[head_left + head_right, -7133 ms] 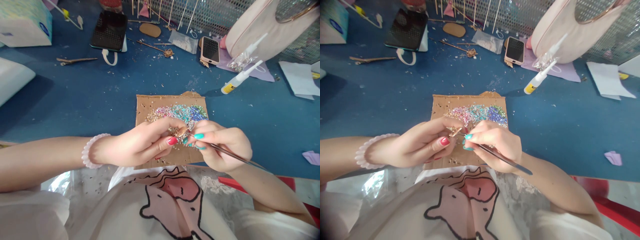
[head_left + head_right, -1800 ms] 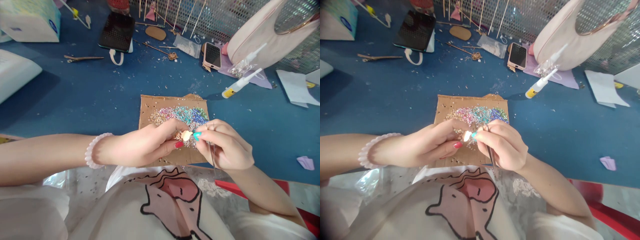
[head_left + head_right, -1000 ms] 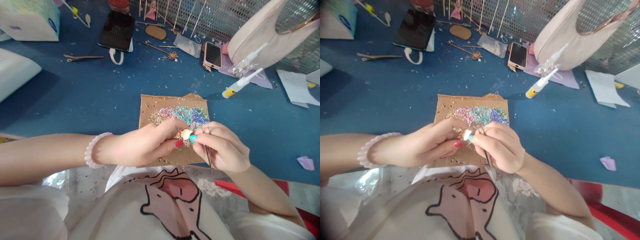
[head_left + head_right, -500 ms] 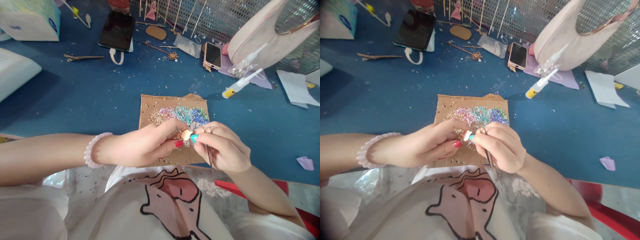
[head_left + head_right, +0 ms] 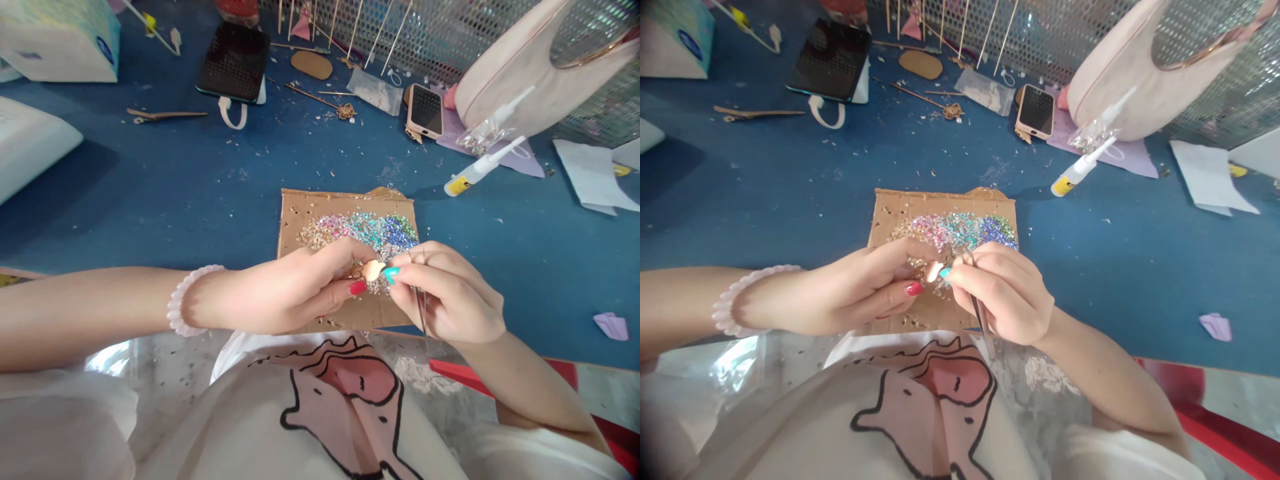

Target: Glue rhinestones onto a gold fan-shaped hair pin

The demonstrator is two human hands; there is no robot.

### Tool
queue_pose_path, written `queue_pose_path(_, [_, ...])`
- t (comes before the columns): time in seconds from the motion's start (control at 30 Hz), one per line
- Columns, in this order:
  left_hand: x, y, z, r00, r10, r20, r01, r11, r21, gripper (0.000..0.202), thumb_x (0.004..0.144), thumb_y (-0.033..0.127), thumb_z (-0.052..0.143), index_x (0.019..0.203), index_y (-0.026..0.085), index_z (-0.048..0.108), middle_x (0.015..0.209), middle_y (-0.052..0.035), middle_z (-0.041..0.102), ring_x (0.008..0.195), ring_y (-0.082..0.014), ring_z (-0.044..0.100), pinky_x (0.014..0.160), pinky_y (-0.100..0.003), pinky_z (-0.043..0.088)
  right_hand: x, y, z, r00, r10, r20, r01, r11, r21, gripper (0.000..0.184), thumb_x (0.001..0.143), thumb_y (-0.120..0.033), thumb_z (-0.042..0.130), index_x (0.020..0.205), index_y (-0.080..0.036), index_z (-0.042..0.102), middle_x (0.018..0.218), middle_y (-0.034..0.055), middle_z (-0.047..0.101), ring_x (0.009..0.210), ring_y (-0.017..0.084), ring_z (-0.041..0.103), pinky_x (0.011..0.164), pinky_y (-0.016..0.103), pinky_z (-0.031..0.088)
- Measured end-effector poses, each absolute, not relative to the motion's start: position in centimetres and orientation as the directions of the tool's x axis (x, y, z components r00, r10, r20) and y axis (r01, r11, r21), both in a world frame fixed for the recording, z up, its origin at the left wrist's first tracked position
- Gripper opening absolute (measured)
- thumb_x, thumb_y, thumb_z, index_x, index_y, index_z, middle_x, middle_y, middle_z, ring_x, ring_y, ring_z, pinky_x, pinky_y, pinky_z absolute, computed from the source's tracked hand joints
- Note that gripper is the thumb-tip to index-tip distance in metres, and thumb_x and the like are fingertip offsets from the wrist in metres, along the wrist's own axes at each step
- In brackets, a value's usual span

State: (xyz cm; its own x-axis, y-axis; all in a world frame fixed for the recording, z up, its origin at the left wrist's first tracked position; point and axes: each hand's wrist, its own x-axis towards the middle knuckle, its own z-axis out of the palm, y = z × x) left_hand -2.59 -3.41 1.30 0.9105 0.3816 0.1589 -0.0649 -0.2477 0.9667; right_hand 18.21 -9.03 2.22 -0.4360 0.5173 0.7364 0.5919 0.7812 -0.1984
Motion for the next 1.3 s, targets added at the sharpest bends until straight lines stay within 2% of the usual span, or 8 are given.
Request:
queue_pose_path(0.2, [-2.7, -3.5, 1.1, 0.923, 0.365, 0.124, -0.035, -0.240, 0.970, 0.019, 0.097, 0.017, 0.033, 0.116, 0.016, 0.038, 0.058, 0.0079, 0.034, 0.045, -0.0067, 0.030, 0.040, -0.014, 0.027, 18.4, -8.9, 2.5, -0.414, 0.540, 0.733, 0.623, 0.755, -0.205, 0.024, 0.076, -0.004, 0.061, 0.095, -0.018, 0.059, 0.066, 0.0005, 0.062, 0.058, 0.013, 0.059, 0.053, 0.029, 0.055])
queue_pose_path(0.47, [-2.8, -3.1, 2.3, 0.960, 0.262, -0.101, 0.040, 0.229, 0.973, 0.019, 0.102, 0.028, 0.027, 0.115, 0.019, 0.036, 0.058, 0.0087, 0.031, 0.040, -0.0053, 0.025, 0.036, -0.012, 0.030, 18.2, -8.5, 2.3, -0.399, 0.533, 0.746, 0.575, 0.780, -0.249, 0.023, 0.078, -0.001, 0.058, 0.096, -0.017, 0.060, 0.060, -0.0023, 0.058, 0.060, 0.013, 0.062, 0.057, 0.028, 0.055])
queue_pose_path(0.73, [-2.8, -2.8, 2.7, 0.954, 0.233, -0.188, 0.109, 0.314, 0.943, 0.021, 0.102, 0.028, 0.024, 0.109, 0.020, 0.042, 0.057, 0.0079, 0.035, 0.036, -0.0033, 0.030, 0.034, -0.008, 0.030, 18.5, -8.3, 1.8, -0.366, 0.569, 0.737, 0.626, 0.736, -0.258, 0.023, 0.080, -0.005, 0.056, 0.097, -0.020, 0.061, 0.072, 0.0015, 0.063, 0.064, 0.014, 0.061, 0.065, 0.031, 0.054])
queue_pose_path(0.8, [-2.8, -2.7, 2.8, 0.951, 0.227, -0.211, 0.124, 0.345, 0.930, 0.021, 0.102, 0.030, 0.025, 0.103, 0.020, 0.044, 0.056, 0.0077, 0.035, 0.036, -0.0033, 0.032, 0.033, -0.008, 0.030, 18.7, -8.2, 1.6, -0.338, 0.596, 0.729, 0.618, 0.724, -0.306, 0.024, 0.080, -0.004, 0.055, 0.097, -0.020, 0.061, 0.074, 0.0018, 0.063, 0.068, 0.015, 0.061, 0.067, 0.032, 0.053])
queue_pose_path(0.9, [-2.8, -2.6, 2.9, 0.941, 0.232, -0.246, 0.141, 0.393, 0.909, 0.022, 0.102, 0.032, 0.028, 0.099, 0.019, 0.045, 0.056, 0.0071, 0.036, 0.035, -0.0034, 0.034, 0.032, -0.008, 0.028, 18.9, -7.9, 1.5, -0.267, 0.695, 0.668, 0.590, 0.666, -0.456, 0.020, 0.079, -0.005, 0.058, 0.091, -0.022, 0.061, 0.073, 0.0002, 0.062, 0.071, 0.014, 0.060, 0.067, 0.031, 0.050])
queue_pose_path(1.13, [-2.6, -2.3, 2.8, 0.938, 0.242, -0.247, 0.136, 0.400, 0.906, 0.024, 0.102, 0.029, 0.028, 0.105, 0.019, 0.050, 0.054, 0.0062, 0.038, 0.036, -0.0038, 0.030, 0.033, -0.008, 0.030, 19.0, -7.6, 1.9, -0.086, 0.850, 0.520, 0.534, 0.480, -0.696, 0.012, 0.080, -0.012, 0.062, 0.084, -0.023, 0.061, 0.080, -0.0002, 0.064, 0.078, 0.015, 0.061, 0.071, 0.031, 0.048])
queue_pose_path(1.2, [-2.6, -2.2, 2.7, 0.941, 0.231, -0.247, 0.140, 0.397, 0.907, 0.025, 0.102, 0.030, 0.029, 0.105, 0.019, 0.051, 0.054, 0.0059, 0.039, 0.035, -0.0037, 0.031, 0.032, -0.008, 0.030, 19.2, -7.6, 2.1, -0.088, 0.885, 0.458, 0.496, 0.437, -0.750, 0.004, 0.083, -0.018, 0.061, 0.083, -0.022, 0.063, 0.079, 0.0001, 0.065, 0.076, 0.014, 0.061, 0.069, 0.030, 0.048])
queue_pose_path(1.3, [-2.7, -2.0, 2.4, 0.945, 0.206, -0.253, 0.157, 0.392, 0.906, 0.026, 0.101, 0.032, 0.031, 0.099, 0.018, 0.053, 0.054, 0.0050, 0.043, 0.034, -0.0039, 0.036, 0.031, -0.008, 0.030, 19.6, -7.7, 2.1, -0.195, 0.931, 0.307, 0.356, 0.359, -0.863, 0.011, 0.090, -0.027, 0.054, 0.091, -0.022, 0.064, 0.070, -0.0010, 0.064, 0.064, 0.011, 0.060, 0.056, 0.025, 0.044])
